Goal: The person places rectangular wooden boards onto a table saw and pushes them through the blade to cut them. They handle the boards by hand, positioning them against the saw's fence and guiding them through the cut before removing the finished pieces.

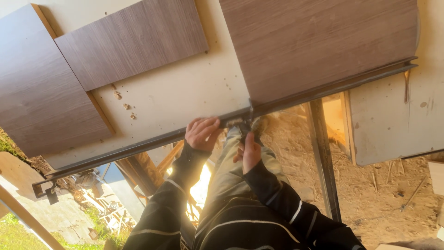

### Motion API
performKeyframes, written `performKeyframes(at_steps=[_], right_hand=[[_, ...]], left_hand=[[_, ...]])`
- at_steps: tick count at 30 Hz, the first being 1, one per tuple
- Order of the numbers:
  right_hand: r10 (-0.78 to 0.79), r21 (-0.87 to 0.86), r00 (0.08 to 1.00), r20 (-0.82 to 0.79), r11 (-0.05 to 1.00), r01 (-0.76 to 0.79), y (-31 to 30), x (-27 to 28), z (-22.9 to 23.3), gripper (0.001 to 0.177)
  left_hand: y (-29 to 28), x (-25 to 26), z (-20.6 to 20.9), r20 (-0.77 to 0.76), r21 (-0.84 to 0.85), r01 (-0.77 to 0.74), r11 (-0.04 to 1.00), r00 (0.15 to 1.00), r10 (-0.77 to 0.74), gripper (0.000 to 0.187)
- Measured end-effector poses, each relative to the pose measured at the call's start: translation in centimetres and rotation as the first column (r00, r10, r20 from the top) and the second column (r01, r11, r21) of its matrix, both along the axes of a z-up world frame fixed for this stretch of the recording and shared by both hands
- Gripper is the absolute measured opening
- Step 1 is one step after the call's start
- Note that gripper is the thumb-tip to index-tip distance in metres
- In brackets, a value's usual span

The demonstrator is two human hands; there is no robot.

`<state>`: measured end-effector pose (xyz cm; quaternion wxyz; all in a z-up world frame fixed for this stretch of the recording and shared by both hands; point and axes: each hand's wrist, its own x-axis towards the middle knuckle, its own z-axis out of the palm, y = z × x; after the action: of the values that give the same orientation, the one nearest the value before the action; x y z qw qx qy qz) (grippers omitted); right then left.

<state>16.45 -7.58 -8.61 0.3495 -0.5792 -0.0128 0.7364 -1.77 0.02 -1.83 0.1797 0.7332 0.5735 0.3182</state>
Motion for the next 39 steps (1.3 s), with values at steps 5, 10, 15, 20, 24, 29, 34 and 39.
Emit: performKeyframes(at_steps=[5, 10, 15, 20, 24, 29, 34, 39], right_hand=[[0.219, 0.026, 0.925, -0.31, 0.975, -0.222, 1.0, 3.8, -0.6, 0.069], [0.245, 0.248, 0.547, 0.801, 0.695, -0.675, 5.8, 10.0, 3.4, 0.048], [-0.347, 0.247, 0.088, 0.934, 0.447, -0.86, 10.9, 12.2, 5.6, 0.033], [-0.272, 0.127, 0.018, 0.962, 0.388, -0.913, 15.0, 12.4, 2.4, 0.059], [-0.266, 0.089, -0.009, 0.964, 0.356, -0.93, 17.6, 11.7, 3.4, 0.056], [-0.232, 0.091, 0.01, 0.973, 0.339, -0.936, 19.6, 11.6, 4.1, 0.051], [-0.286, 0.045, -0.048, 0.957, 0.311, -0.949, 19.2, 11.8, 2.4, 0.052], [-0.332, 0.029, -0.069, 0.941, 0.282, -0.959, 18.7, 11.7, 1.0, 0.049]], left_hand=[[-0.2, -0.2, 0.1, 0.015, 0.024, 0.065, 0.998, 0.998, -0.065, 0.031], [0.1, 0.7, -1.0, 0.053, -0.296, -0.039, 0.954, 0.997, 0.057, 0.032], [0.3, 1.5, -1.1, -0.004, -0.357, -0.157, 0.921, 0.986, 0.166, 0.032], [0.2, 1.2, -1.6, -0.081, -0.405, -0.236, 0.883, 0.972, 0.223, 0.032], [0.3, 1.5, -0.6, -0.059, -0.396, -0.235, 0.888, 0.971, 0.231, 0.033], [0.0, 1.3, -0.4, -0.047, -0.397, -0.227, 0.889, 0.973, 0.227, 0.033], [0.8, 1.4, -0.3, -0.049, -0.426, -0.241, 0.872, 0.969, 0.244, 0.034], [0.5, 0.8, 0.9, -0.043, -0.45, -0.22, 0.866, 0.973, 0.225, 0.032]])
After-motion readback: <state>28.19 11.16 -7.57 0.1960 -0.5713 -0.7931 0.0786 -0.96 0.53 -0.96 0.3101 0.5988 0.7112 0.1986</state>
